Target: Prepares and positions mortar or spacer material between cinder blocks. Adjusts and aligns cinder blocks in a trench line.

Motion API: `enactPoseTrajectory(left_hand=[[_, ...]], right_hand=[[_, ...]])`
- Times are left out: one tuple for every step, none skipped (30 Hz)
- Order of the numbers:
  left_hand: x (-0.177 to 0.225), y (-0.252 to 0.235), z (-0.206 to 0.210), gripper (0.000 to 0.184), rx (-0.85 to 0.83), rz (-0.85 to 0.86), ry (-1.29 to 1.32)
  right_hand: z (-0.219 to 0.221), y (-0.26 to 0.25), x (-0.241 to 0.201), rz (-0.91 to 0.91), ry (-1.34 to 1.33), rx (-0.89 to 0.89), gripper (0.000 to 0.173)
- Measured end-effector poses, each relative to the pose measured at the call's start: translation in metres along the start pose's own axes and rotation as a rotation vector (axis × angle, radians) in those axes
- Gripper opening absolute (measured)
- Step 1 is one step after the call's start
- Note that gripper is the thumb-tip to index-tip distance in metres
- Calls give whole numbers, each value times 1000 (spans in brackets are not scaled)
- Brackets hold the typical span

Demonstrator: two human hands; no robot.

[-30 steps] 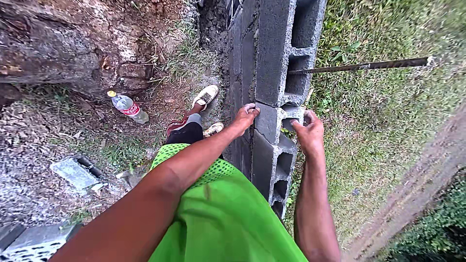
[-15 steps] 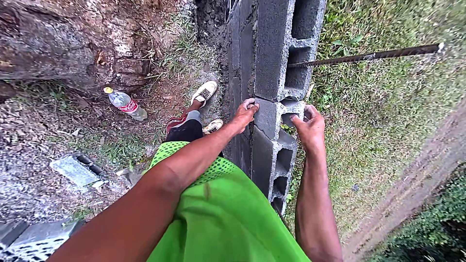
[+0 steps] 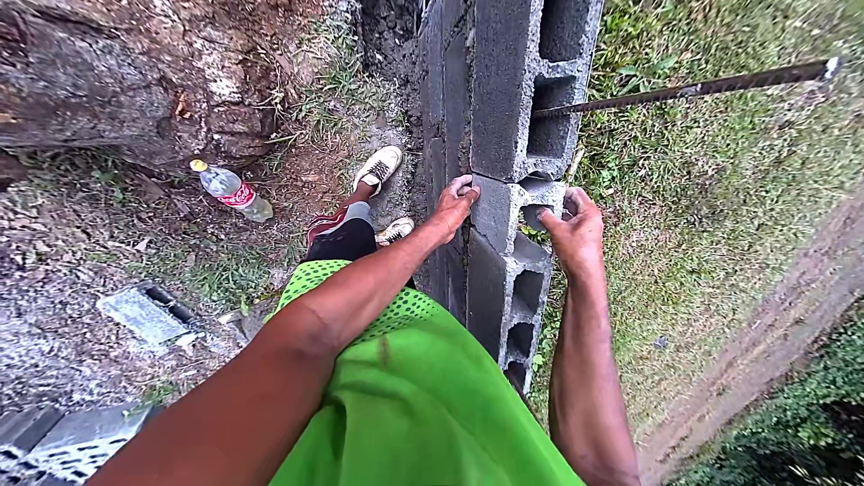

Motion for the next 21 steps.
enactPoseTrajectory(left_hand=[[0,-1,0,50,0,0,4],[-1,-1,0,50,-2,-1,9],[-2,-1,1,50,-3,-4,16],[-2,0,2,50,-2,-8,24],[-2,0,2,50,2,-9,31],[-1,1,2,50,8,-8,36],[-1,1,2,50,13,-8,40],[-1,0,2,50,15,-5,42],[-1,0,2,51,18,-3,43],[-1,-1,2,51,21,-2,47],[-2,-1,3,51,23,-1,52],[-2,-1,3,50,26,3,55],[-2,-1,3,50,28,6,58],[-1,-1,3,50,28,10,61],[-2,0,3,50,30,12,66],[-2,0,3,50,32,14,72],[-2,-1,3,50,35,18,77],[-2,-1,4,50,37,24,80],[-3,-1,4,50,40,30,81],[-3,-1,4,50,41,34,84],[-4,-1,3,50,43,35,89]], right_hand=[[0,0,0,1,2,-2,36],[1,-1,1,-1,3,2,35],[0,-2,1,-3,-2,4,35],[0,-3,1,-4,-8,1,36],[0,-3,1,-11,-11,-3,36],[0,-3,0,-19,-13,-7,35],[0,-3,-1,-23,-16,-10,35],[1,-5,-1,-26,-18,-9,34],[1,-10,0,-36,-22,3,34],[2,-13,1,-41,-26,5,34],[2,-15,1,-43,-26,4,34],[1,-15,1,-41,-23,4,34],[1,-15,0,-36,-25,3,34],[2,-15,-1,-34,-28,0,33],[2,-14,-2,-40,-28,-2,33],[2,-11,-4,-44,-21,-5,32],[2,-7,-6,-49,-19,-13,33],[2,-5,-7,-53,-18,-16,33],[1,-5,-6,-61,-26,-13,34],[2,-7,-5,-74,-41,-9,33],[2,-8,-4,-80,-55,-12,33]])
Point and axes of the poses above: each hand's wrist, its own y-axis away from the middle knuckle, its own z-axis out of the palm, x = y × z, the point moved 9 cm from there along -y, towards the middle knuckle, and after that the axes turned 12 degrees about -y, right-handed, at the moved point
